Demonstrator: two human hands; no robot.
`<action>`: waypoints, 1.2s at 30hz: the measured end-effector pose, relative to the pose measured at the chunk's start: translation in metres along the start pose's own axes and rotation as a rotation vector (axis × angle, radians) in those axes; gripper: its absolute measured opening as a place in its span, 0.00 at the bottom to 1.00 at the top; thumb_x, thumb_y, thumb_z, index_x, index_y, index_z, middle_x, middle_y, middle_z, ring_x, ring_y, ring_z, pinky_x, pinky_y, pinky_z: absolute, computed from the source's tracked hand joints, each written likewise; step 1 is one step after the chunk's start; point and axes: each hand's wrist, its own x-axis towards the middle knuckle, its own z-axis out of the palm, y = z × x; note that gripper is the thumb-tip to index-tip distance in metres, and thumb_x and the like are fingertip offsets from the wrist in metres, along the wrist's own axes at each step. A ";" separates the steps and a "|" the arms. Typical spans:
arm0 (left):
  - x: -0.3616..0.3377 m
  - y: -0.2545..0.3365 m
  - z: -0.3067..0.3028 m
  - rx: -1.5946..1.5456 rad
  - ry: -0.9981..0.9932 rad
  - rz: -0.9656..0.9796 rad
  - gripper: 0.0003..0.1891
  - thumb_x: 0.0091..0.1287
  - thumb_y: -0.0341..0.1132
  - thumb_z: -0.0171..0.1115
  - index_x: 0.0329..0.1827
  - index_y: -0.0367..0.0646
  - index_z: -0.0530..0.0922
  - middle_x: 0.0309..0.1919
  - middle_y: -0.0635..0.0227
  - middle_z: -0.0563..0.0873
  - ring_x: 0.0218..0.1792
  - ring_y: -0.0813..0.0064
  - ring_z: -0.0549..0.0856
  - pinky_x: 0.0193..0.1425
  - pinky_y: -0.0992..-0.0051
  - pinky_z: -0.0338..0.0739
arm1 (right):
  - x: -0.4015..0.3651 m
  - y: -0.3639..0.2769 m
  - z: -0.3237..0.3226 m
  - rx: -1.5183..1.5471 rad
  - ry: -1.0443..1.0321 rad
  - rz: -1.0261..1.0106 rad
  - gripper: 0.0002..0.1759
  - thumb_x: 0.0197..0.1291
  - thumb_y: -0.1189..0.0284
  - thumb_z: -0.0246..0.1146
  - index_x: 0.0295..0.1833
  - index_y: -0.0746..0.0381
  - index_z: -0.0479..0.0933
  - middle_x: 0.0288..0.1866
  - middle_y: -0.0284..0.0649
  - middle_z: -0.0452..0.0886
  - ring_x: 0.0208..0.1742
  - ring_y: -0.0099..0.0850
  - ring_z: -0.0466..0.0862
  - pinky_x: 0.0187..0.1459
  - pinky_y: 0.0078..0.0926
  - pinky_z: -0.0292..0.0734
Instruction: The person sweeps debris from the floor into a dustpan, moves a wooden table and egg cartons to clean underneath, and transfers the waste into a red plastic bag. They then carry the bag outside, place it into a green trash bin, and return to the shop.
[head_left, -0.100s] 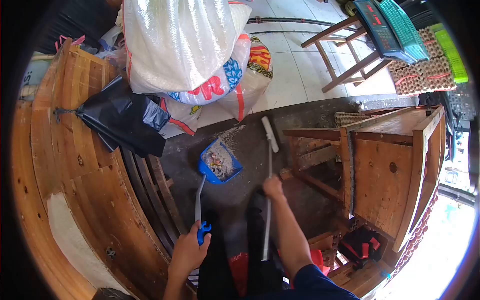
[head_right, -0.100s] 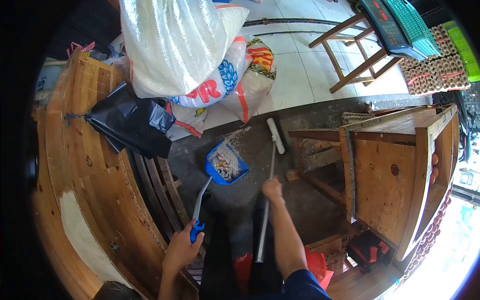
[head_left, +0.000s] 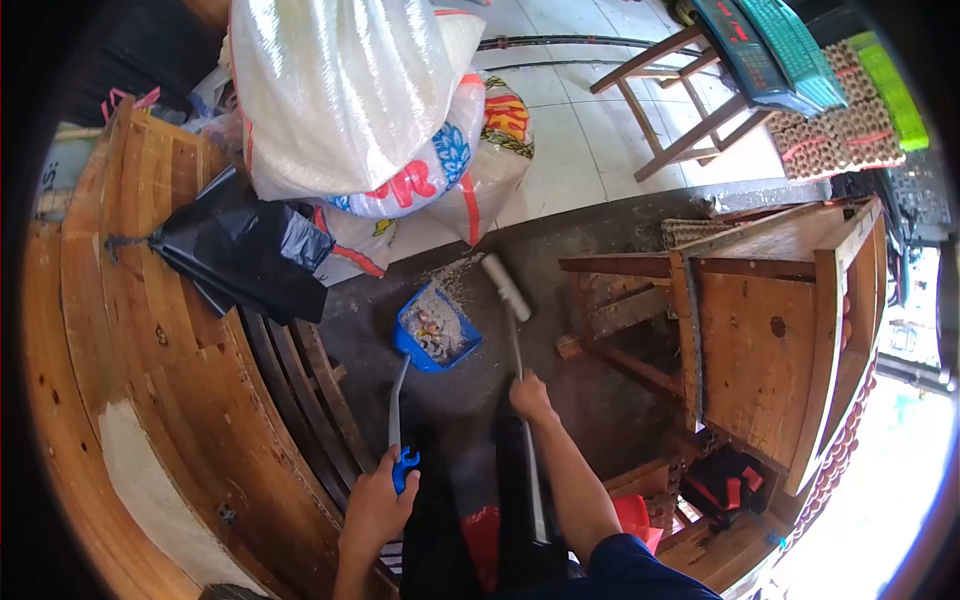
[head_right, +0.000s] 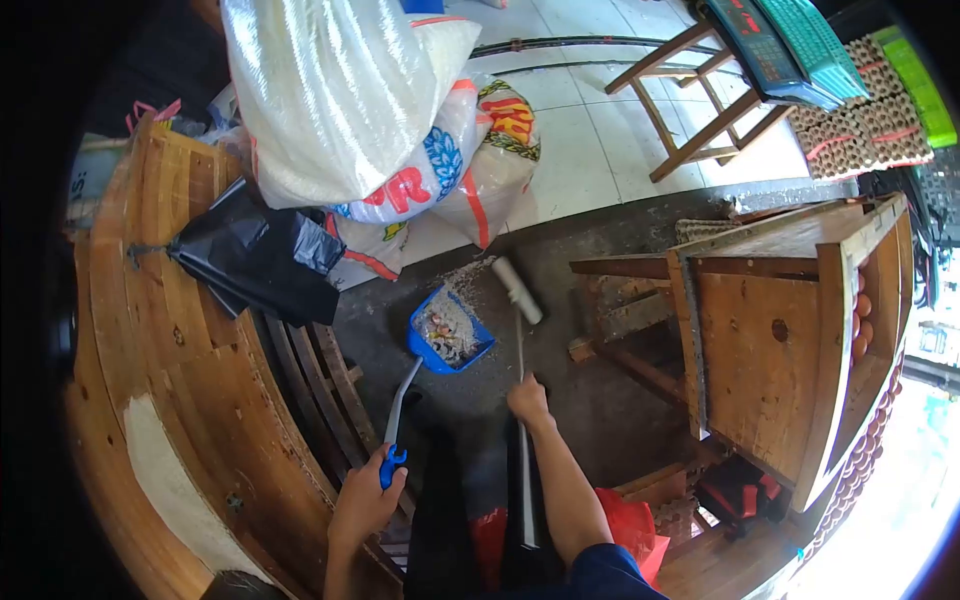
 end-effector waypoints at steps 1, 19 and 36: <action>0.002 -0.002 0.001 0.012 0.013 0.004 0.26 0.63 0.43 0.56 0.61 0.36 0.70 0.34 0.42 0.82 0.40 0.44 0.81 0.47 0.57 0.75 | -0.015 0.007 -0.005 -0.008 -0.052 -0.105 0.20 0.59 0.67 0.51 0.52 0.69 0.72 0.45 0.67 0.76 0.52 0.59 0.76 0.55 0.49 0.70; 0.002 0.006 0.016 0.006 0.000 0.027 0.27 0.64 0.44 0.55 0.62 0.33 0.68 0.36 0.42 0.82 0.41 0.44 0.82 0.48 0.57 0.75 | -0.045 0.009 0.016 -0.120 -0.132 -0.090 0.24 0.59 0.69 0.51 0.59 0.68 0.65 0.45 0.67 0.77 0.49 0.62 0.77 0.53 0.51 0.72; 0.006 -0.003 0.009 -0.010 0.008 0.095 0.29 0.65 0.44 0.55 0.62 0.30 0.66 0.28 0.44 0.82 0.34 0.45 0.83 0.43 0.56 0.76 | -0.042 -0.018 0.015 -0.341 -0.219 -0.052 0.28 0.56 0.71 0.52 0.64 0.67 0.61 0.49 0.66 0.76 0.51 0.60 0.77 0.53 0.52 0.73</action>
